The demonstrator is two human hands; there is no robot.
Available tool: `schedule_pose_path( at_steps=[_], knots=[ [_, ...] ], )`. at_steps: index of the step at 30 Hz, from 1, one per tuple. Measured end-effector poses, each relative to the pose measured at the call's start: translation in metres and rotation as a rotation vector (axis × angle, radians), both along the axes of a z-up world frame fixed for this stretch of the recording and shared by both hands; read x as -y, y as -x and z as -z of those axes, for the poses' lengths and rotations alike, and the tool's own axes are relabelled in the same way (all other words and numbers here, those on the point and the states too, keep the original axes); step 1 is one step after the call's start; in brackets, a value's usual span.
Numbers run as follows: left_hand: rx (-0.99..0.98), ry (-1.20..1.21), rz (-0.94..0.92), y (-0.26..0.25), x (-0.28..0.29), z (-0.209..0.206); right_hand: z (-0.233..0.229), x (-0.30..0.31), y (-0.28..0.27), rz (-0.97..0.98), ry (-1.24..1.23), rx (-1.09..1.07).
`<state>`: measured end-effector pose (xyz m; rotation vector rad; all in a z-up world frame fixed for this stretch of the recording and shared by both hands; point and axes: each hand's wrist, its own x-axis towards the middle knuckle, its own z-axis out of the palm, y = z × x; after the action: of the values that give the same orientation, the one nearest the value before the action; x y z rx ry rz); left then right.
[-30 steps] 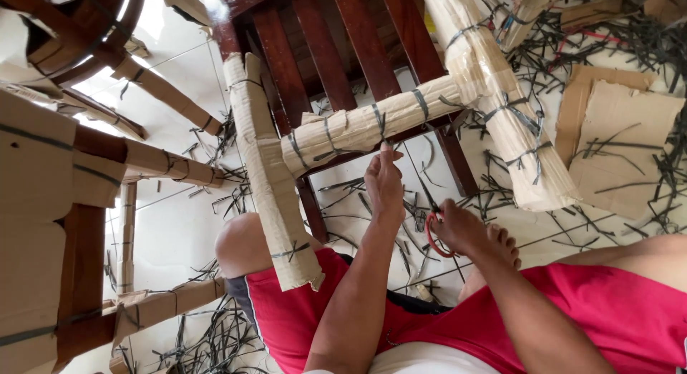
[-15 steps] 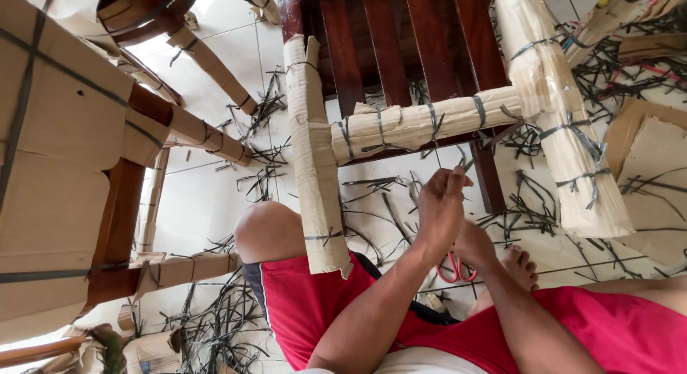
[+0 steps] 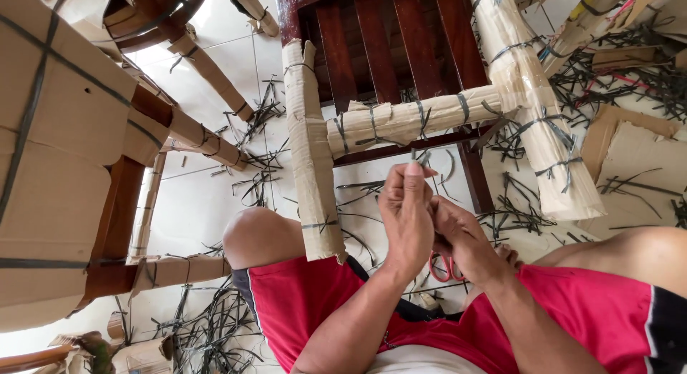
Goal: Wrapping wooden chair legs with protective paper and securing them with plastic ties for shipping.
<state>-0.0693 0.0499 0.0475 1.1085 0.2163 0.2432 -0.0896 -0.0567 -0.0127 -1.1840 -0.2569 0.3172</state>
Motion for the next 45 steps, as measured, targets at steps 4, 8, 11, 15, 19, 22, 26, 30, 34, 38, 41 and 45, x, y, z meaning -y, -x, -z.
schedule_pose_path(
  at_steps=[4,8,11,15,19,22,26,30,34,38,41,45],
  knots=[
    [0.084,0.039,-0.092,0.017,-0.013,-0.027,-0.04,-0.008,0.009,0.067,0.272,0.139],
    [0.188,-0.057,-0.114,0.038,-0.037,-0.044,-0.055,-0.012,0.019,0.177,0.335,0.258],
    [0.225,-0.402,-0.154,0.047,-0.078,-0.07,-0.057,-0.016,0.019,0.212,0.317,0.263],
    [0.027,-0.932,-0.194,0.029,-0.145,-0.06,-0.049,-0.022,0.014,0.286,0.211,0.116],
    [-0.172,-0.945,0.01,-0.009,-0.157,-0.033,-0.054,-0.033,0.019,0.285,0.161,0.052],
    [-0.276,-0.849,0.098,-0.03,-0.168,-0.023,-0.055,-0.037,0.019,0.253,0.153,0.052],
    [-0.233,-1.012,0.203,-0.043,-0.173,-0.017,-0.058,-0.046,0.02,0.245,0.138,0.05],
    [0.263,-1.345,0.178,-0.049,-0.185,0.012,-0.058,-0.055,0.013,0.199,0.171,0.091],
    [-0.188,-1.282,0.304,-0.058,-0.18,0.008,-0.064,-0.058,0.004,0.176,0.188,0.139],
    [-0.252,-1.335,0.272,-0.059,-0.176,0.001,-0.068,-0.059,-0.004,0.145,0.172,0.166],
    [-0.292,-1.294,0.258,-0.053,-0.172,-0.009,-0.067,-0.064,-0.004,0.124,0.148,0.164],
    [-0.238,-1.037,0.187,-0.05,-0.167,-0.019,-0.059,-0.069,-0.005,0.117,0.082,0.146]
  ],
)
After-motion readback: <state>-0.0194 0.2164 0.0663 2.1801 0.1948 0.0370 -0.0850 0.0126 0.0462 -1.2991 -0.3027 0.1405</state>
